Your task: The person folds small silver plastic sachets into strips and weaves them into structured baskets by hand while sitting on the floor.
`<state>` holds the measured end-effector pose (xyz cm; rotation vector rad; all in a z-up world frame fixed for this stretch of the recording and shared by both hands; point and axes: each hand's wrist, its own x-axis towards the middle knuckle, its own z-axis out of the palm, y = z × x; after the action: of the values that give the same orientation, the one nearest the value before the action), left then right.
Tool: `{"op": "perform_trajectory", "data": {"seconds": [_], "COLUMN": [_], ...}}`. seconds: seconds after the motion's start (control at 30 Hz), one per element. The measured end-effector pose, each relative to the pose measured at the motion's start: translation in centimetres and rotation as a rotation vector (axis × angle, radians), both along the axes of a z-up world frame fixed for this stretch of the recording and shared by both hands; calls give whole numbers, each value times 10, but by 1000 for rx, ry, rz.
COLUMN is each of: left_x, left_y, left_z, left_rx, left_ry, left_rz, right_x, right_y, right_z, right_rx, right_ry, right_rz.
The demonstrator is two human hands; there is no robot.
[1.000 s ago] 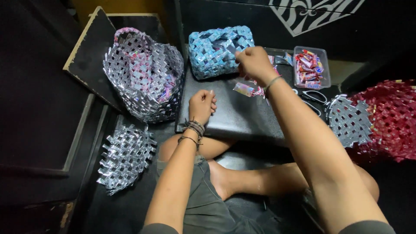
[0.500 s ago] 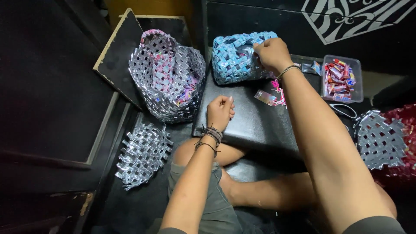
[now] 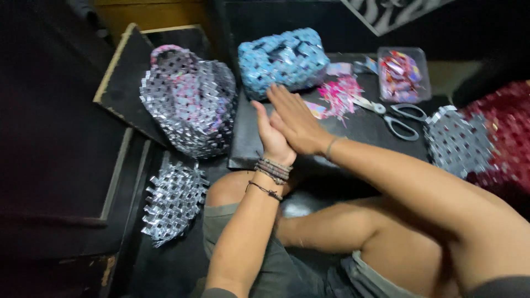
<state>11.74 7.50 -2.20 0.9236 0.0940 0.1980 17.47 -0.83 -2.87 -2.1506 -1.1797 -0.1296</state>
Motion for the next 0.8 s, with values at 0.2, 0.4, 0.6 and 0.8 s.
{"op": "perform_trajectory", "data": {"seconds": [0.2,0.4,0.6,0.8], "left_x": [-20,0,-2,1], "left_y": [-34,-23,-15,-12], "left_z": [51,-27,-101,-98], "left_rx": [264,1025,1603,1768], "left_ry": [-548,-376,-245,-299], "left_rz": [106,137,-83,-214], "right_x": [40,40,16,-37], "right_y": [-58,-130,-221,-257], "right_z": [-22,31,7,0], "right_rx": [379,112,-349,-540], "right_ry": [761,770,654,666], "right_rz": [-20,-340,-605,-599]}}
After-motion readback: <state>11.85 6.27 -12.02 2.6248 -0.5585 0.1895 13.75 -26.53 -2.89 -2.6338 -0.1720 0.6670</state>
